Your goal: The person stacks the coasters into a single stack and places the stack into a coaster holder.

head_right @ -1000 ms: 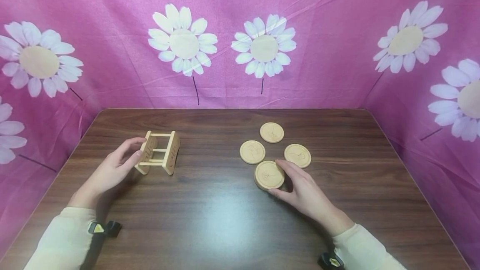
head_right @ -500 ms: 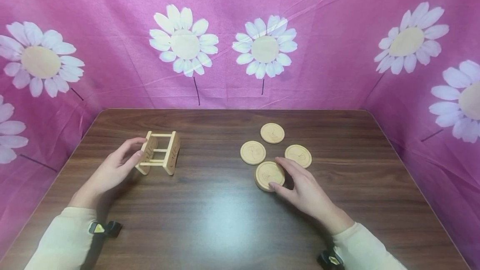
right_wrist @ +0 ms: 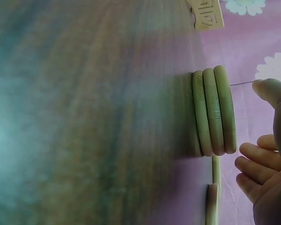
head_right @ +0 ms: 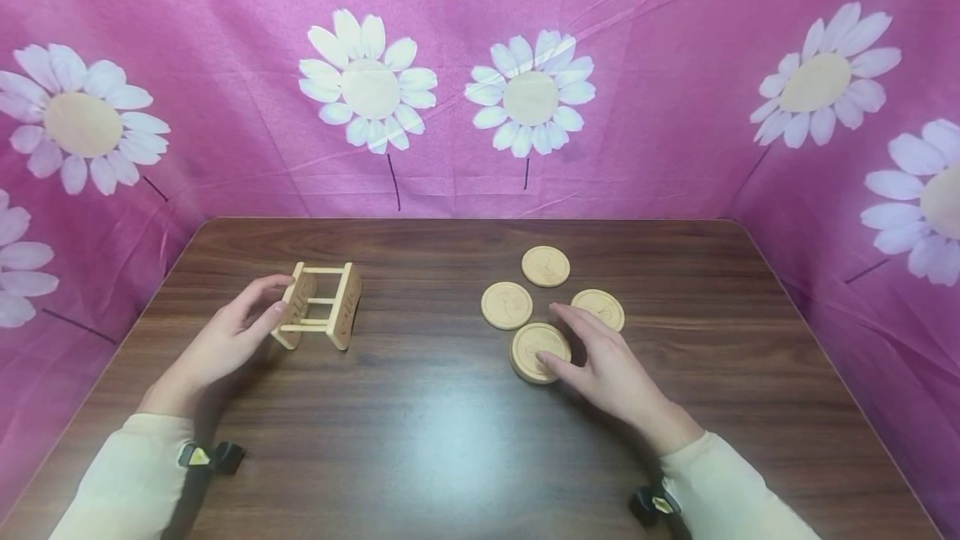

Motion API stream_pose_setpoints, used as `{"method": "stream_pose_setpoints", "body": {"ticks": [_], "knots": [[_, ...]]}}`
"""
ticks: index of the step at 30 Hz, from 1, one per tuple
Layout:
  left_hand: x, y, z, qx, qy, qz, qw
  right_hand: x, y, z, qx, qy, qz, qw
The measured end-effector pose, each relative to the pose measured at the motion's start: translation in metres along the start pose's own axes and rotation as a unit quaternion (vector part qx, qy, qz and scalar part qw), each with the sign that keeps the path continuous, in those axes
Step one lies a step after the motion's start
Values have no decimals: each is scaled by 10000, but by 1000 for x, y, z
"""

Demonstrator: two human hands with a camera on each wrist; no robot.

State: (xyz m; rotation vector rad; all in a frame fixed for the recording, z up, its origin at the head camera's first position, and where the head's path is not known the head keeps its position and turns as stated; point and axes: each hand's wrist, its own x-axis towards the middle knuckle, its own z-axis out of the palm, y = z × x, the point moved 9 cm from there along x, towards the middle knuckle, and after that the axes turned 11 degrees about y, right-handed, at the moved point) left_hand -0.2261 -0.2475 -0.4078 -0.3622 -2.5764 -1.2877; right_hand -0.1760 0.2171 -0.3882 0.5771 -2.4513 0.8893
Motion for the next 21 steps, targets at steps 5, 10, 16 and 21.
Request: {"method": "stream_pose_setpoints", "body": {"ticks": [5, 10, 16, 21], "knots": [[0, 2, 0, 4, 20, 35, 10000, 5, 3, 3, 45, -52, 77, 9999], [0, 3, -1, 10, 40, 32, 10000, 10, 5, 6, -8, -145, 164, 9998], [0, 1, 0, 35, 46, 3, 10000, 16, 6, 10, -62, -247, 200, 9995], [0, 1, -1, 7, 46, 1, 10000, 22, 6, 13, 43, -287, 208, 9994]]}}
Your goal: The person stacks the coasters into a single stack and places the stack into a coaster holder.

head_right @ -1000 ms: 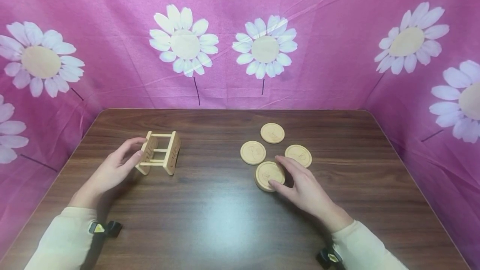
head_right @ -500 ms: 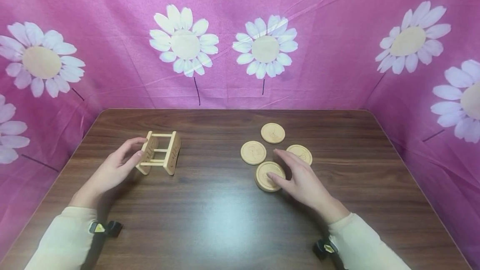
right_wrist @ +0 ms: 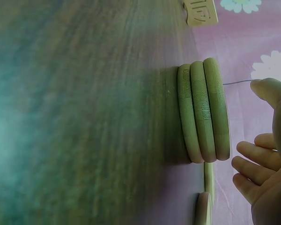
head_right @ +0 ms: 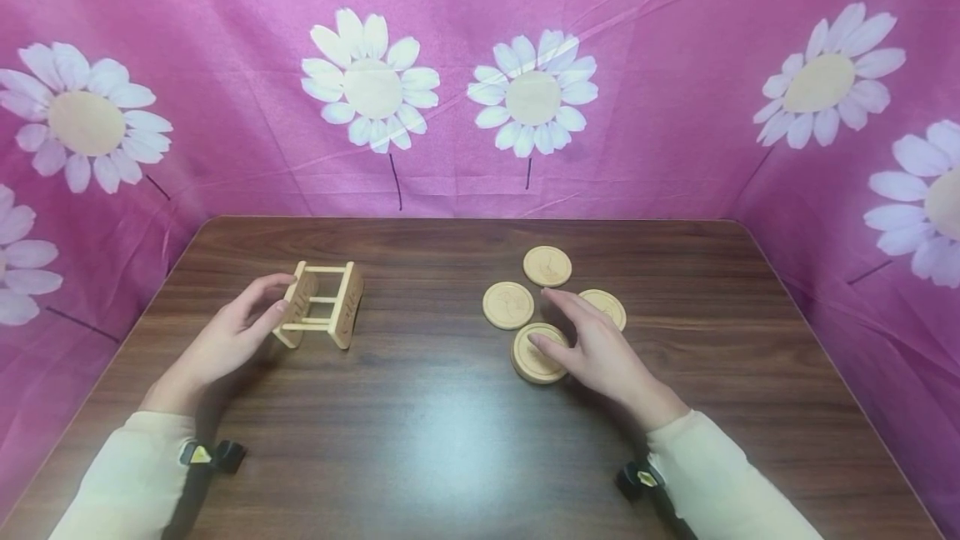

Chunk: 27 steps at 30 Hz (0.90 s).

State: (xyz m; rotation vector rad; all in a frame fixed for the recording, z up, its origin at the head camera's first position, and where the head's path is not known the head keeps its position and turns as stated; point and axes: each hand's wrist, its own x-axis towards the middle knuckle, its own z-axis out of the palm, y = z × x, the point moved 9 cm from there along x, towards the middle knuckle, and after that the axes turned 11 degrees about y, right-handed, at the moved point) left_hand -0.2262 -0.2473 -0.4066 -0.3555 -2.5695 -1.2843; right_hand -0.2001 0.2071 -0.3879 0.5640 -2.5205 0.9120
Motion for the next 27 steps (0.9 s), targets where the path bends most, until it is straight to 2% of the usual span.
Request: {"method": "stream_pose_setpoints", "body": {"ticks": [10, 18, 27], "knots": [[0, 0, 1, 7, -7, 16, 10000, 8, 5, 7, -31, -250, 390, 9989], [0, -1, 1, -2, 3, 20, 10000, 14, 7, 9, -1, -153, 334, 9993], [0, 0, 1, -58, 25, 53, 10000, 21, 10, 15, -40, -307, 458, 9985]]}}
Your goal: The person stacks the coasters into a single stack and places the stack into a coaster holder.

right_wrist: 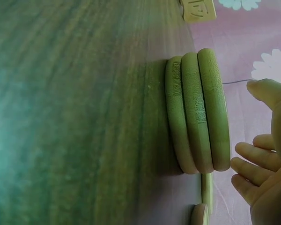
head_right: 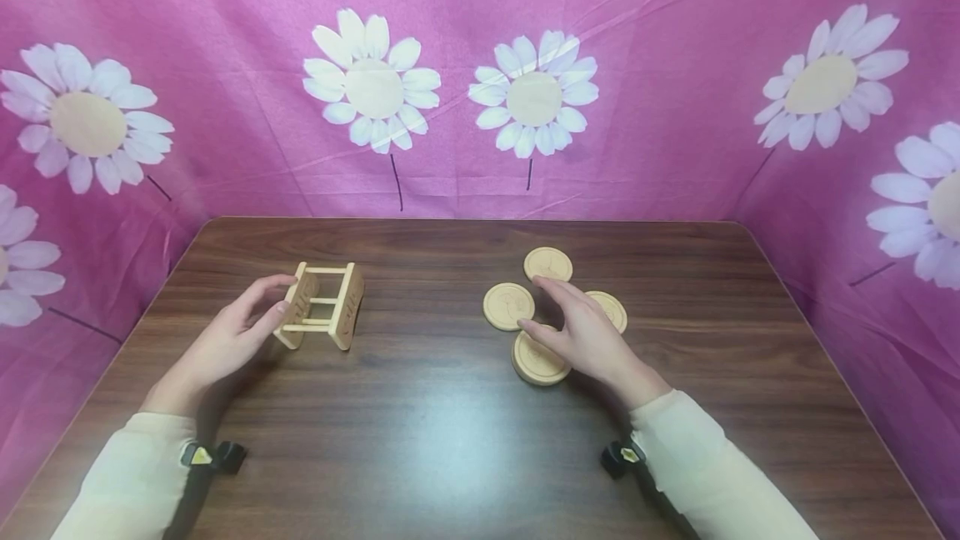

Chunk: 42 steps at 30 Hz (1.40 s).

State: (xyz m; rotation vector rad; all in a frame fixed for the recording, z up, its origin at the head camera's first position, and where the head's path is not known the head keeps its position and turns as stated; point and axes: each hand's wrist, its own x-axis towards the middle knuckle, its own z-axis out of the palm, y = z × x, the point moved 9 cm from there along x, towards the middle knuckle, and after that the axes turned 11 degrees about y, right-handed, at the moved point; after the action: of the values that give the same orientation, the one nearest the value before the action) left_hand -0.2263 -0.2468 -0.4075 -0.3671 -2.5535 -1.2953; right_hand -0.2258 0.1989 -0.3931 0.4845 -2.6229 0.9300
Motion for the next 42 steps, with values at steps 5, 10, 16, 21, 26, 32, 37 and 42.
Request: {"method": "stream_pose_setpoints", "body": {"ticks": [5, 10, 16, 21, 26, 32, 37, 42], "knots": [[0, 0, 0, -13, 5, -6, 10000, 5, 0, 3, -4, -20, -43, 10000], [0, 0, 0, -24, -1, -16, 10000, 9, 2, 8, 37, -135, -38, 9999], [0, 0, 0, -36, -24, -39, 10000, 13, 3, 14, 131, -290, -37, 9995], [0, 0, 0, -24, -15, -29, 10000, 19, 1, 16, 164, -399, -91, 9990], [0, 0, 0, -38, -2, -33, 10000, 23, 2, 20, 176, -553, -66, 9983], [0, -1, 1, -51, -10, -31, 10000, 28, 2, 26, 201, -742, -188, 9969], [1, -1, 1, -57, -14, -14, 10000, 33, 6, 29, 280, -957, -304, 9946], [0, -2, 1, -29, -32, -48, 10000, 36, 12, 32, 329, -1199, -286, 9918]]}}
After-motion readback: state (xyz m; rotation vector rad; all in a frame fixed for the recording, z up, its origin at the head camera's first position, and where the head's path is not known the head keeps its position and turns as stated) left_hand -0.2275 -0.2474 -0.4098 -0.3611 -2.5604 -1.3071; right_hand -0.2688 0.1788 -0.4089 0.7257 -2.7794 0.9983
